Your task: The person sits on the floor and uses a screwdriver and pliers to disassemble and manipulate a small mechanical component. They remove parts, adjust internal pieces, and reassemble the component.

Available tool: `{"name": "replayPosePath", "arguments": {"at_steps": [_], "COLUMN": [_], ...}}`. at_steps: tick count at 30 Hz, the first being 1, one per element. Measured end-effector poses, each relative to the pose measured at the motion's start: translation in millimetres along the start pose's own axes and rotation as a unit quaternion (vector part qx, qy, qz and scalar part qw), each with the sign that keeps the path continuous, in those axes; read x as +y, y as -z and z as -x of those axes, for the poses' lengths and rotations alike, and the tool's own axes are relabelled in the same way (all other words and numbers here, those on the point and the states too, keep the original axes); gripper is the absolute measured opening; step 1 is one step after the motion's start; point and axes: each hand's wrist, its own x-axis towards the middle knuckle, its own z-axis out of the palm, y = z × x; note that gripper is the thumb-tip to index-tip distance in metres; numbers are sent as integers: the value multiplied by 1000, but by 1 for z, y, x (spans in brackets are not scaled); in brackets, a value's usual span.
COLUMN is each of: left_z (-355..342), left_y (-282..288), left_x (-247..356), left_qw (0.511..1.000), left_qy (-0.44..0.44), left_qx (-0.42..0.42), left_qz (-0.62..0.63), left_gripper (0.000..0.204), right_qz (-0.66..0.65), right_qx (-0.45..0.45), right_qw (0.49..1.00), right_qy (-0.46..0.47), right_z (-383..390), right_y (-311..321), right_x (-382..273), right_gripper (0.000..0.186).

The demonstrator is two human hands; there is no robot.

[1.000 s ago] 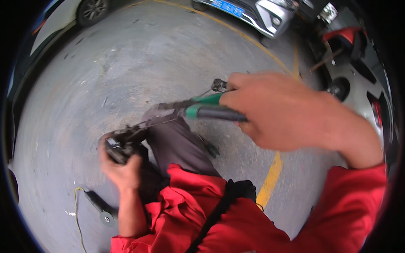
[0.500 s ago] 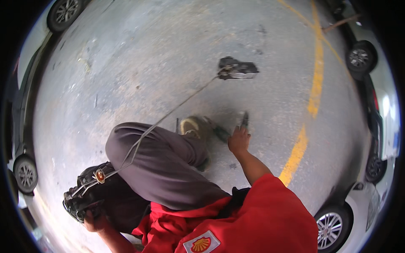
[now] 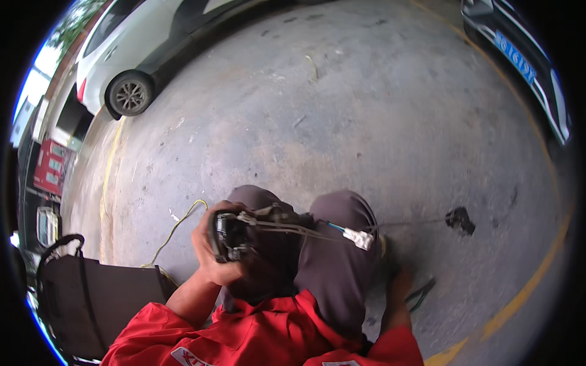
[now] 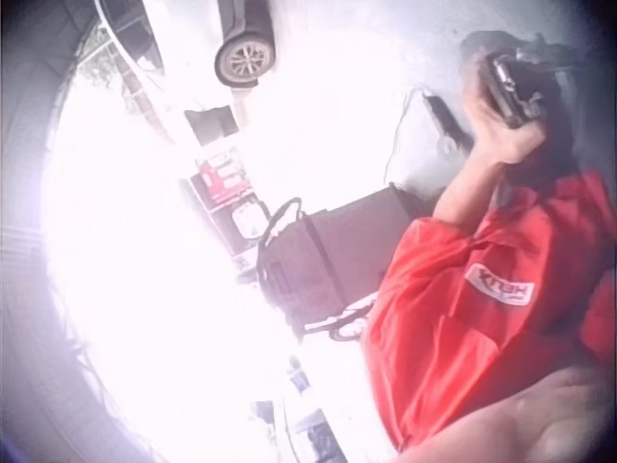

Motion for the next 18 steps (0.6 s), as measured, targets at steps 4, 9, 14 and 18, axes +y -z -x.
{"name": "replayPosePath", "arguments": {"at_steps": [4, 9, 14, 18], "left_z": [-1, 12, 16, 20], "left_y": [28, 19, 2, -20], "left_x": [11, 12, 10, 18], "left_qw": [999, 998, 984, 977], "left_qy": [-26, -24, -112, -155], "left_qx": [-12, 43, 84, 83], "left_qz": [-26, -44, -109, -118], "left_gripper": [66, 63, 63, 63], "right_qz": [6, -53, -280, -104], "right_qx": [-98, -374, -198, -162], "right_qw": [992, 926, 939, 964], "right_qy": [-84, -13, -22, 185], "right_z": [6, 26, 72, 87], "right_y": [62, 200, 488, 631], "right_x": [-32, -39, -135, -251], "right_gripper": [35, 29, 14, 21]}}
